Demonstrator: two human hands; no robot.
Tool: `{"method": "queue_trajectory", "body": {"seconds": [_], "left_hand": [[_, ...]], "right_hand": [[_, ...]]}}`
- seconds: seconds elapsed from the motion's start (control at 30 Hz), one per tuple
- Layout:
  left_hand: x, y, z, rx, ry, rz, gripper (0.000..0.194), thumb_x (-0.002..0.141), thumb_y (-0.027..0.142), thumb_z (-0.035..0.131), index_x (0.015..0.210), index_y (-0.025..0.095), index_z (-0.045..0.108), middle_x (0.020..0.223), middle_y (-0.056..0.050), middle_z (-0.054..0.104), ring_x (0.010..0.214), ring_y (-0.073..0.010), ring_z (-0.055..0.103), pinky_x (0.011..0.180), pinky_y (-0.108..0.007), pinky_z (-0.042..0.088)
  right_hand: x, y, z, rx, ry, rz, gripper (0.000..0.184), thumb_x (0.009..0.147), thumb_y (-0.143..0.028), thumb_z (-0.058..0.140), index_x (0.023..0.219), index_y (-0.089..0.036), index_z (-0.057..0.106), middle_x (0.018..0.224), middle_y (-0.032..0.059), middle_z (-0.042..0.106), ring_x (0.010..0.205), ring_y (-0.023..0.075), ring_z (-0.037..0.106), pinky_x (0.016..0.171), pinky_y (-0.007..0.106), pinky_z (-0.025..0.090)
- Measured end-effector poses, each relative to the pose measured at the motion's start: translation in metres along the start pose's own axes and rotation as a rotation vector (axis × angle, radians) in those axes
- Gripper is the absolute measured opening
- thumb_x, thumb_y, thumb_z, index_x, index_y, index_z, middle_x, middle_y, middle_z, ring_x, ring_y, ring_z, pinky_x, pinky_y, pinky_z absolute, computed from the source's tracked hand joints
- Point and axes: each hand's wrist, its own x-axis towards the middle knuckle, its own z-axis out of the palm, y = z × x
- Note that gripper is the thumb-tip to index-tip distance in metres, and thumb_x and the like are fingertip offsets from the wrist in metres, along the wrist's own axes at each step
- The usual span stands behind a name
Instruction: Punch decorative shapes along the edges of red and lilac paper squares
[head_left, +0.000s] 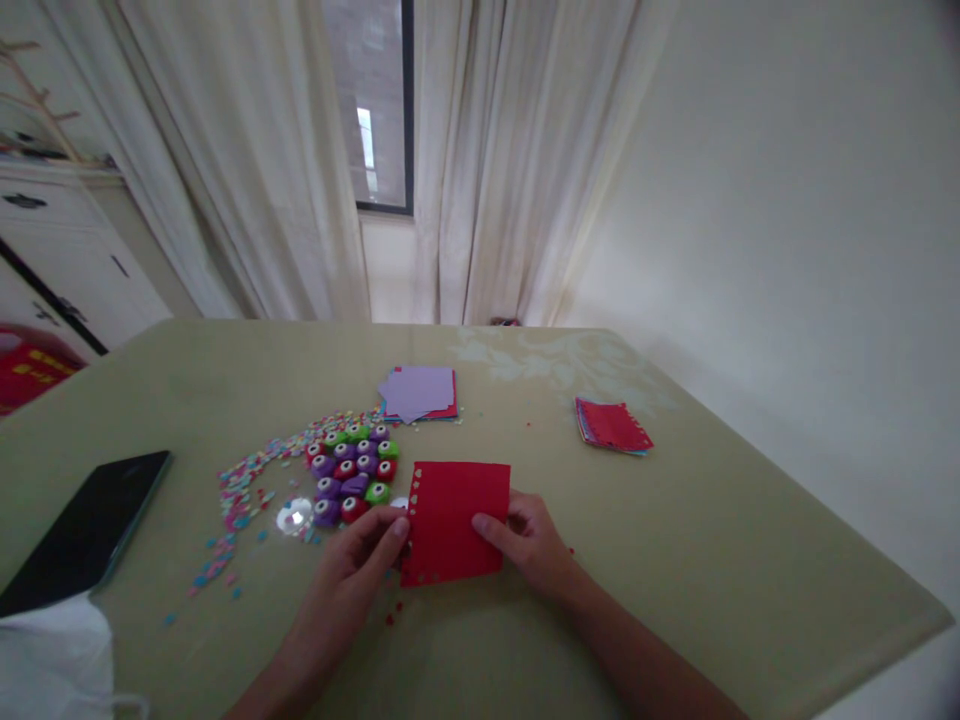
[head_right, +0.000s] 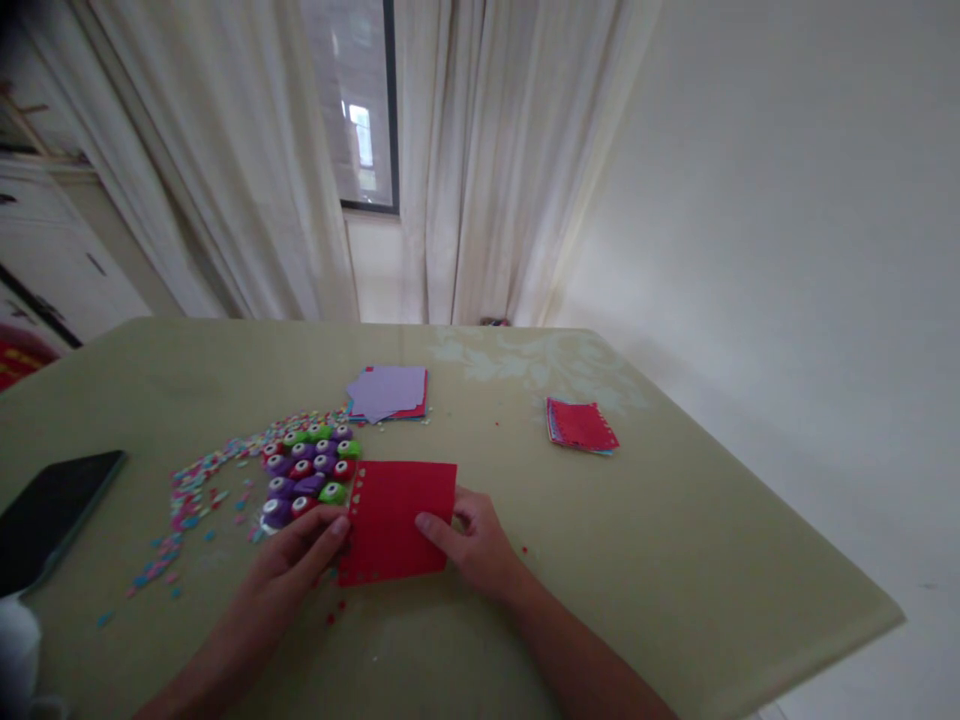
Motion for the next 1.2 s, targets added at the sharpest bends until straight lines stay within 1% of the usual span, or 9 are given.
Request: {"method": "queue_trajectory", "body": {"seconds": [0.17,0.43,0.57,0.7,0.8,0.93,1.03,1.13,1.2], "left_hand": [[0.001,-0.006,-0.004,0.012,-0.012,0.014,0.04,0.085,0.06,0.073,0.087,0.021,0.073,0.079,-0.002,0.071,0.071,-0.018,0.064,0.065,-0.025,0.052],[-0.001,-0.002,-0.005,0.015,0.036,0.046,0.039,0.085,0.059,0.075,0.088,0.02,0.074,0.073,0.0,0.067,0.067,-0.0161,0.061,0.061,-0.023,0.05],[-0.001,0.0,-0.004,-0.002,0.046,0.043,0.04,0.084,0.06,0.075,0.091,0.021,0.075,0.076,-0.001,0.069,0.067,-0.0162,0.062,0.06,-0.023,0.05],[-0.001,-0.002,-0.005,0.028,0.038,0.058,0.036,0.087,0.057,0.074,0.087,0.021,0.073,0.072,0.001,0.065,0.064,-0.0141,0.058,0.056,-0.021,0.047],[-0.002,-0.003,-0.005,0.019,0.038,0.051,0.034,0.088,0.056,0.073,0.092,0.022,0.072,0.075,0.001,0.066,0.066,-0.0142,0.059,0.058,-0.021,0.049],[-0.002,-0.004,-0.004,-0.008,0.051,0.043,0.034,0.087,0.055,0.075,0.092,0.022,0.072,0.077,0.001,0.067,0.067,-0.014,0.06,0.059,-0.021,0.049],[-0.002,-0.003,-0.004,-0.031,0.054,0.037,0.033,0.087,0.054,0.075,0.094,0.022,0.074,0.079,0.001,0.069,0.069,-0.0144,0.062,0.061,-0.021,0.051],[-0.002,-0.001,-0.004,-0.067,0.065,0.028,0.034,0.087,0.053,0.077,0.103,0.023,0.074,0.086,-0.001,0.073,0.075,-0.0164,0.066,0.064,-0.022,0.053],[-0.003,0.0,-0.003,-0.073,0.061,0.03,0.033,0.086,0.053,0.077,0.1,0.023,0.074,0.084,-0.001,0.073,0.072,-0.0156,0.066,0.061,-0.021,0.052]], "right_hand": [[-0.001,-0.002,0.001,-0.035,-0.027,-0.012,0.03,0.093,-0.045,0.073,0.11,-0.023,0.083,0.112,0.008,0.079,0.102,0.0271,0.073,0.089,0.036,0.058],[-0.003,-0.005,0.002,0.009,-0.089,0.037,0.034,0.092,-0.047,0.073,0.113,-0.022,0.082,0.108,0.0074,0.08,0.1,0.0272,0.073,0.083,0.034,0.059],[-0.003,-0.008,0.001,0.012,-0.134,0.033,0.036,0.093,-0.047,0.072,0.118,-0.022,0.08,0.11,0.0081,0.079,0.099,0.0267,0.073,0.082,0.033,0.058],[-0.002,-0.004,0.0,0.001,-0.159,0.003,0.035,0.092,-0.047,0.074,0.113,-0.019,0.081,0.104,0.0089,0.079,0.093,0.0245,0.073,0.08,0.031,0.058],[-0.001,0.002,-0.001,0.009,-0.187,-0.001,0.031,0.092,-0.044,0.075,0.107,-0.018,0.081,0.102,0.0085,0.079,0.091,0.0223,0.072,0.078,0.03,0.058],[-0.001,0.006,-0.003,0.021,-0.226,0.025,0.029,0.093,-0.043,0.074,0.108,-0.018,0.081,0.103,0.0082,0.078,0.093,0.0222,0.071,0.078,0.029,0.058],[-0.001,0.004,-0.002,0.046,-0.227,0.024,0.027,0.093,-0.042,0.074,0.107,-0.019,0.08,0.1,0.0074,0.078,0.092,0.0215,0.071,0.078,0.029,0.057],[-0.002,0.001,-0.001,0.037,-0.243,0.023,0.026,0.094,-0.041,0.073,0.104,-0.019,0.081,0.101,0.0073,0.078,0.089,0.0205,0.071,0.08,0.029,0.057],[-0.002,0.0,-0.001,0.009,-0.254,0.019,0.026,0.094,-0.041,0.073,0.104,-0.019,0.081,0.101,0.0074,0.078,0.088,0.0202,0.071,0.079,0.029,0.057]]}}
